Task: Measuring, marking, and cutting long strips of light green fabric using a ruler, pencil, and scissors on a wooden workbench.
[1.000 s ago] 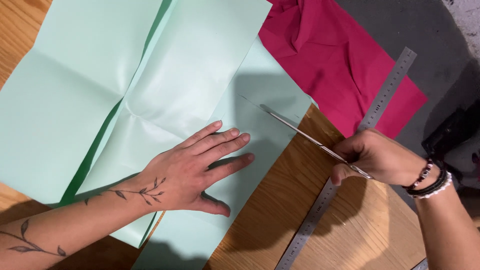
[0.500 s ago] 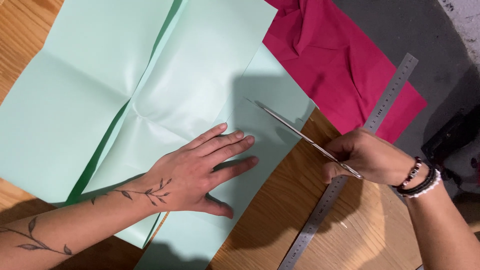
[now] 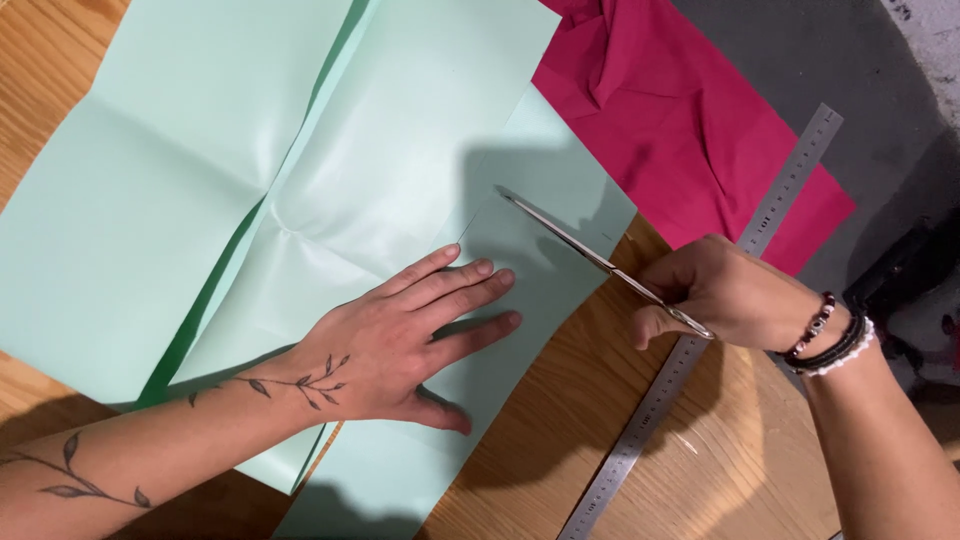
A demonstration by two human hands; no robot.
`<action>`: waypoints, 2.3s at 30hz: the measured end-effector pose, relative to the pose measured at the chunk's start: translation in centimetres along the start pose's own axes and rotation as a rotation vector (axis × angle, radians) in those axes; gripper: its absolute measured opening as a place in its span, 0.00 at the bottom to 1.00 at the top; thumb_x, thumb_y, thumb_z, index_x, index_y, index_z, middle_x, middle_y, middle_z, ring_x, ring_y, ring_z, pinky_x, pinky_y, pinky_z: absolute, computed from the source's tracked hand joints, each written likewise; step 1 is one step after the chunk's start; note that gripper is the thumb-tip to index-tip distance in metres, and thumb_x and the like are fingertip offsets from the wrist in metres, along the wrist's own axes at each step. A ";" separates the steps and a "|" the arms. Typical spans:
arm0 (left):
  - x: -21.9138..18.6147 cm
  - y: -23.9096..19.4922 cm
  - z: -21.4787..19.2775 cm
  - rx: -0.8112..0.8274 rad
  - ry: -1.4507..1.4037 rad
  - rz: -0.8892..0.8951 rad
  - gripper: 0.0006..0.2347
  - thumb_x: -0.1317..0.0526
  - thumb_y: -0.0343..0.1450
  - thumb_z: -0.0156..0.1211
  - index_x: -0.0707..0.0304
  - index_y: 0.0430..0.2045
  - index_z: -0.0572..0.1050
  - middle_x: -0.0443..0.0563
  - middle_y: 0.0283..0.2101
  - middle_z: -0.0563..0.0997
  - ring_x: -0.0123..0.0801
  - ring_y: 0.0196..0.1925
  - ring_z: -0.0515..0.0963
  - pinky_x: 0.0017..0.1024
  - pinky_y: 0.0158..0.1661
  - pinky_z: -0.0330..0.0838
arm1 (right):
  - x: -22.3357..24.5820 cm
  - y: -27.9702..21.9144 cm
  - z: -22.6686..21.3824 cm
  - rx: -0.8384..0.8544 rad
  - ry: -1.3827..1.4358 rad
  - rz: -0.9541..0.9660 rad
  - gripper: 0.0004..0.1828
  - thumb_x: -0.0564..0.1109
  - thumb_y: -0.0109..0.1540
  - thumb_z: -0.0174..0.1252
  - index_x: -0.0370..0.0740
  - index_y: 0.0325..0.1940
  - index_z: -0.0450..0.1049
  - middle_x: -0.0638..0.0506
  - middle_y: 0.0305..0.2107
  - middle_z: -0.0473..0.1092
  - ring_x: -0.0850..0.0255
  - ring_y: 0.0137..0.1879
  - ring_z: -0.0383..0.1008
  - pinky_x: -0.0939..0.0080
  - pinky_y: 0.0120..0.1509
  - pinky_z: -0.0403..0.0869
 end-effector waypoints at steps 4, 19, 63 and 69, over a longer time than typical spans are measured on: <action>0.1 0.0 -0.1 -0.002 -0.032 -0.002 0.44 0.29 0.63 0.67 0.64 0.65 0.67 0.65 0.71 0.63 0.51 0.76 0.60 0.53 0.74 0.47 | 0.2 0.1 0.1 0.012 -0.073 -0.175 0.15 0.58 0.51 0.74 0.47 0.19 0.90 0.59 0.08 0.58 0.67 0.17 0.49 0.60 0.21 0.50; 0.1 -0.1 0.2 0.003 -0.002 -0.002 0.44 0.29 0.61 0.68 0.63 0.65 0.69 0.64 0.71 0.64 0.51 0.75 0.62 0.52 0.73 0.49 | 0.3 0.5 0.3 -0.009 0.061 -0.086 0.28 0.53 0.50 0.82 0.37 0.11 0.71 0.57 0.11 0.52 0.65 0.21 0.46 0.59 0.24 0.47; -1.3 -0.7 -0.3 -0.263 0.074 0.051 0.21 0.51 0.65 0.74 0.60 0.46 0.77 0.58 0.57 0.70 0.54 0.67 0.68 0.60 0.69 0.58 | 12.9 -11.8 30.4 -1.433 0.441 0.566 0.15 0.44 0.62 0.60 0.40 0.51 0.82 0.45 0.47 0.79 0.47 0.43 0.82 0.51 0.47 0.82; -1.9 -6.6 -1.7 -0.077 0.073 -0.384 0.17 0.44 0.75 0.58 0.49 0.52 0.76 0.52 0.55 0.69 0.44 0.67 0.65 0.49 0.71 0.54 | 20.9 -10.8 37.5 -1.073 0.511 0.679 0.48 0.68 0.48 0.73 0.42 0.63 0.67 0.48 0.49 0.68 0.49 0.61 0.70 0.55 0.58 0.82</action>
Point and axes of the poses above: each hand's wrist, its own y-axis towards the middle knuckle, its own z-axis out of the palm, x = y × z, the point moved 2 cm from there along y, towards the middle knuckle
